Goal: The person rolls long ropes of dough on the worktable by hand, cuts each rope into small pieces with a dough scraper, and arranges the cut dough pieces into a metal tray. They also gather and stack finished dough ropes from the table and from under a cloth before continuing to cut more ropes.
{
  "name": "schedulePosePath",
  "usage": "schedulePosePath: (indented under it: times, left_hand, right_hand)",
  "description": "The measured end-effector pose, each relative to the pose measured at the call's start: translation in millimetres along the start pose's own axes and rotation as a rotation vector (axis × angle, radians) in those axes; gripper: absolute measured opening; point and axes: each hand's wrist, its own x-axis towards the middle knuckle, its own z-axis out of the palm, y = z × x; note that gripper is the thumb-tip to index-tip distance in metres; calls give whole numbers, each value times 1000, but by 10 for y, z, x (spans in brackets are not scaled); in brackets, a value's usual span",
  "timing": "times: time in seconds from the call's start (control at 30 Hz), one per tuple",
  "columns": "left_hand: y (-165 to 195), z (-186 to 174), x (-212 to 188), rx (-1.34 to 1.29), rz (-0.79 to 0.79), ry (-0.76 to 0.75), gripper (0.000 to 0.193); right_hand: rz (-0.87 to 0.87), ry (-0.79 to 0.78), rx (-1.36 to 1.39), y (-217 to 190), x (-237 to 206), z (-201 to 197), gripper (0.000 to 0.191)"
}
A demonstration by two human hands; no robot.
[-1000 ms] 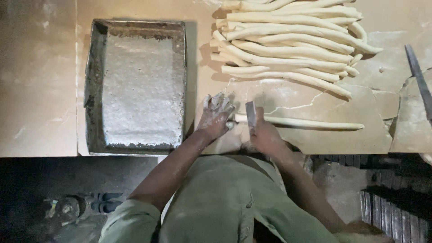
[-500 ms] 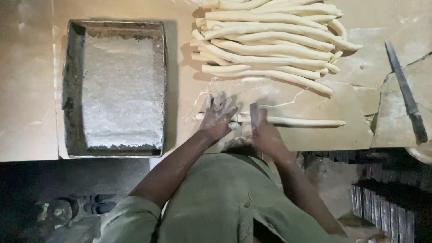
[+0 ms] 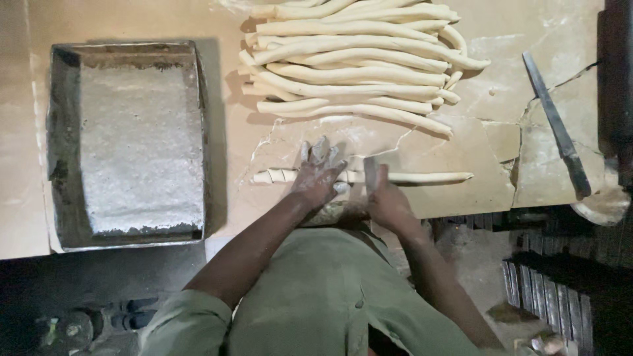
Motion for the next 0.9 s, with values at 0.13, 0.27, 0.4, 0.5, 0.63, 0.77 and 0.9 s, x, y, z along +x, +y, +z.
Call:
schedulePosePath:
  times: [0.13, 0.27, 0.4, 0.5, 0.63, 0.77, 0.9]
  left_hand:
    - [169, -16, 118, -52, -1, -38, 51]
    - [387, 12, 259, -80, -49, -141, 64]
    - [531, 92, 362, -40, 0, -57, 55]
    - [624, 147, 427, -36, 6, -60, 60]
    - [805, 213, 533, -85, -28, -82, 53]
    - [990, 250, 699, -89, -19, -81, 54]
    - [1145, 298, 805, -85, 5, -29, 56]
  right_hand:
    - [58, -55, -13, 66, -49, -129, 54]
    - [23, -59, -66, 169, -95, -235, 57]
    - [128, -42, -4, 382, -134, -375, 53]
    - [224, -68, -66, 564, -147, -445, 56]
    - [164, -51, -12, 813, -198, -518, 55]
    - [-64, -16, 28, 1046, -221, -594, 57]
    - [49, -16, -58, 1242, -224, -685, 60]
